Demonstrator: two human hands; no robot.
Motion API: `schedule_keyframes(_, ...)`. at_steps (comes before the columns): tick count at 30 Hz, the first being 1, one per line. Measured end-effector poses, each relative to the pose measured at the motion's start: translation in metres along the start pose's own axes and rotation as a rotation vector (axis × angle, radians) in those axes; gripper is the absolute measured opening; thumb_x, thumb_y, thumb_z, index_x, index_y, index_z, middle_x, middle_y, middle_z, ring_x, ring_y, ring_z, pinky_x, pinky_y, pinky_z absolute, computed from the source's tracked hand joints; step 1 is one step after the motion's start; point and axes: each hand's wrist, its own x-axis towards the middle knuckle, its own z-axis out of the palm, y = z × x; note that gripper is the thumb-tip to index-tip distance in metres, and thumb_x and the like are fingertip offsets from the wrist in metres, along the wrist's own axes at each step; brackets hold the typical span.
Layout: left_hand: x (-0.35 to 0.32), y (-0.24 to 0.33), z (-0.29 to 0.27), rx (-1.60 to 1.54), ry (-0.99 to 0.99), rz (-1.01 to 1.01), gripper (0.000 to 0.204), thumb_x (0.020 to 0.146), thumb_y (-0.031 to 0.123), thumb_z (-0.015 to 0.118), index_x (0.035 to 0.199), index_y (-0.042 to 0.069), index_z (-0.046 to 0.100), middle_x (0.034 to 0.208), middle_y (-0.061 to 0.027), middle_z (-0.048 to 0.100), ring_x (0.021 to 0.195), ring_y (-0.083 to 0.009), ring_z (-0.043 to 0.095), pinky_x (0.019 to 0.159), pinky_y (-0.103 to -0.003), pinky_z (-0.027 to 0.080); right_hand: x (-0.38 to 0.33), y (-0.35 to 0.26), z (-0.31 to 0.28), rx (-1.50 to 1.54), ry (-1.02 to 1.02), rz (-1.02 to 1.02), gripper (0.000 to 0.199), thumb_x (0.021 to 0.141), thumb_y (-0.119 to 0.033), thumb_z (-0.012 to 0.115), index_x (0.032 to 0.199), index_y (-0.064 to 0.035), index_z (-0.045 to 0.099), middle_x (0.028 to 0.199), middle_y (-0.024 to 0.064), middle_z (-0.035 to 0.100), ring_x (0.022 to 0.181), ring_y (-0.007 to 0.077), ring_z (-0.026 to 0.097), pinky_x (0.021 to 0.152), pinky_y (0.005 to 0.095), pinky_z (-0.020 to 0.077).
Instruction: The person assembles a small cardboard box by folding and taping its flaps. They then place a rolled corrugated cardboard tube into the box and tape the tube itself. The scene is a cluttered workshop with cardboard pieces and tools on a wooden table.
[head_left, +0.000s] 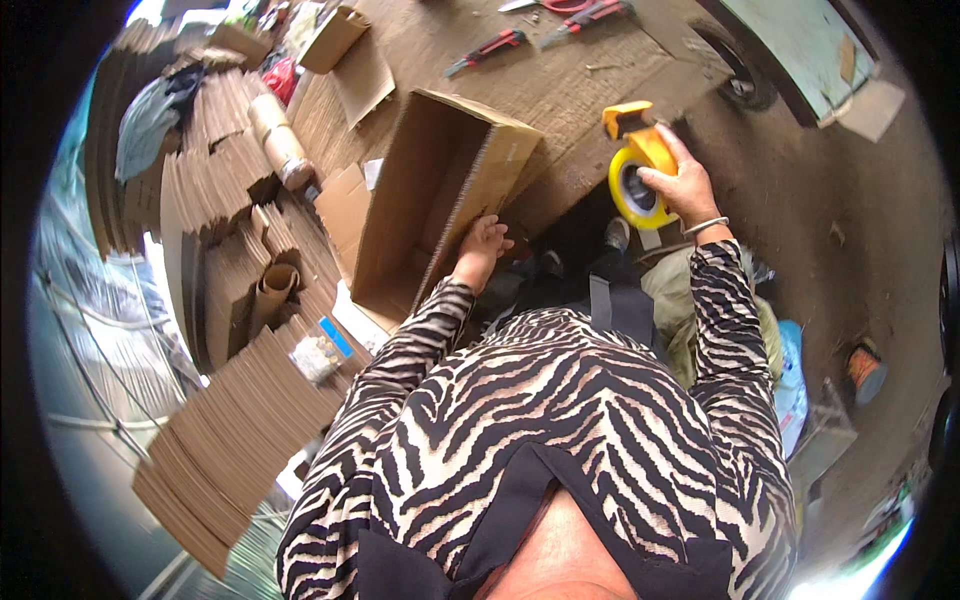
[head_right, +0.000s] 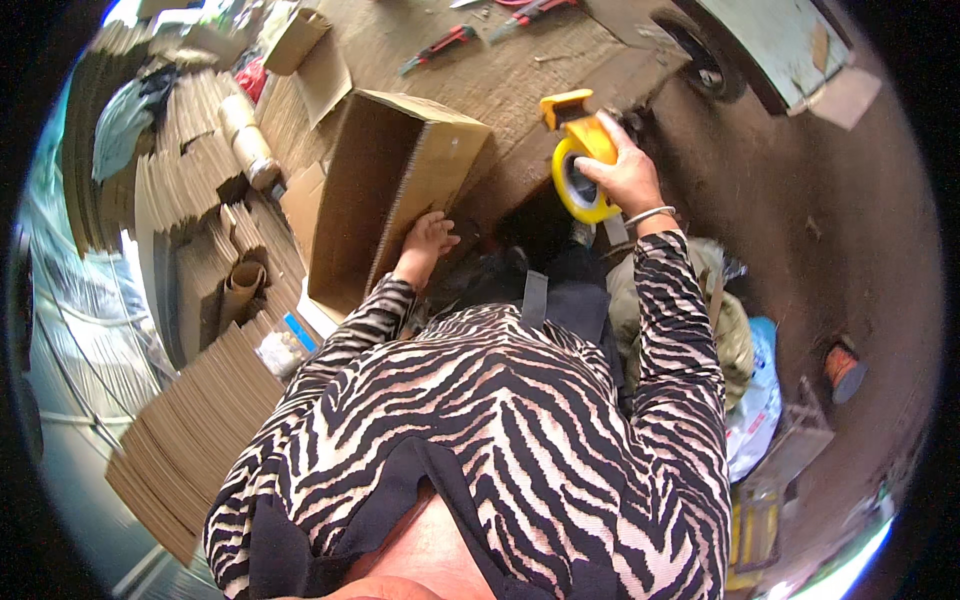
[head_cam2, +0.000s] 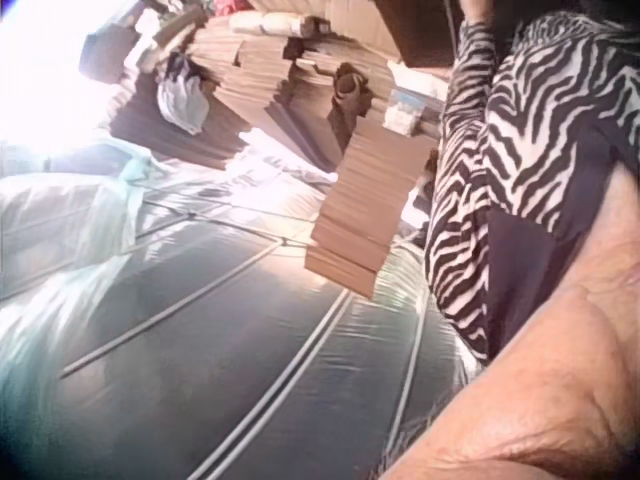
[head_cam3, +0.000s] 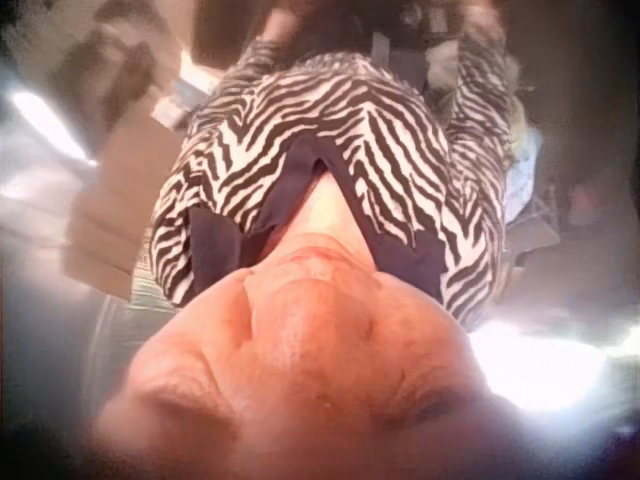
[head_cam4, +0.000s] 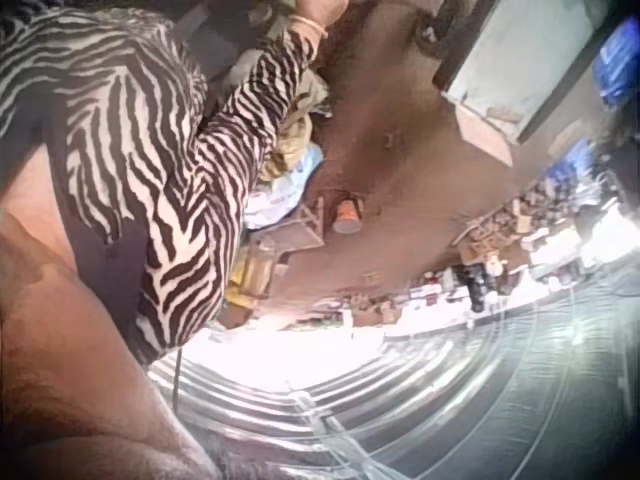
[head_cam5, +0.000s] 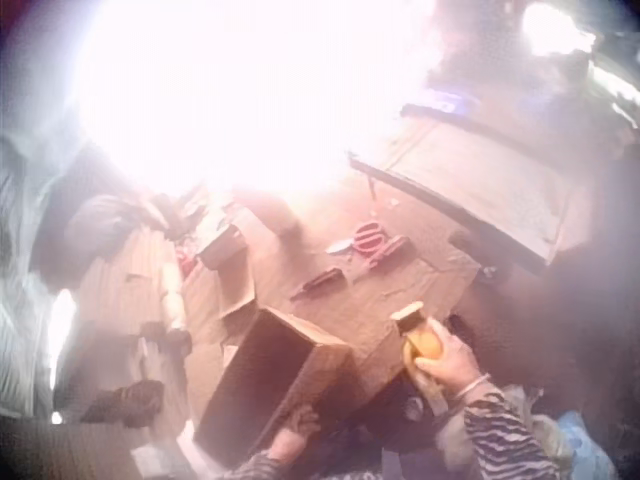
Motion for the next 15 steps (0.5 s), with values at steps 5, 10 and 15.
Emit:
schedule_keyframes(5, -0.064, 0.032, -0.022, 0.596, 0.282, 0.867, 0.023, 0.086, 0.001, 0.06, 0.108, 0.004, 0.061, 0.097, -0.0142, 0.066, 0.09, -0.0289, 0.064, 0.082, -0.036, 0.051, 0.067, -0.021, 0.029, -0.826, 0.215, -0.279, 0.086, 0.075, -0.026, 0.075, 0.147, -0.0271, 0.029, 0.102, 0.0162, 0.05, 0.093, 0.0358, 0.057, 0.082, 0.0446, 0.0485)
schedule_keyframes(10, -0.113, -0.001, -0.102, 0.689, 0.798, 0.764, 0.038, 0.083, 0.005, 0.066, 0.119, 0.001, 0.054, 0.117, -0.0179, 0.057, 0.112, -0.0337, 0.053, 0.098, -0.041, 0.042, 0.074, -0.041, 0.082, -1.155, 0.248, -0.641, 0.025, 0.082, -0.016, 0.052, 0.104, -0.0124, 0.063, 0.1, 0.0085, 0.053, 0.094, 0.0267, 0.053, 0.091, 0.0454, 0.0363)
schedule_keyframes(15, -0.11, -0.078, -0.191, 0.173, 0.97, 0.024, 0.084, 0.08, 0.028, 0.074, 0.14, -0.007, 0.027, 0.133, -0.0296, 0.045, 0.126, -0.0368, 0.043, 0.107, -0.041, 0.033, 0.048, -0.07, 0.182, -1.247, -0.652, -0.384, 0.016, 0.082, -0.019, 0.057, 0.08, -0.0109, 0.071, 0.09, 0.0101, 0.071, 0.082, 0.0261, 0.07, 0.067, 0.0384, 0.0562)
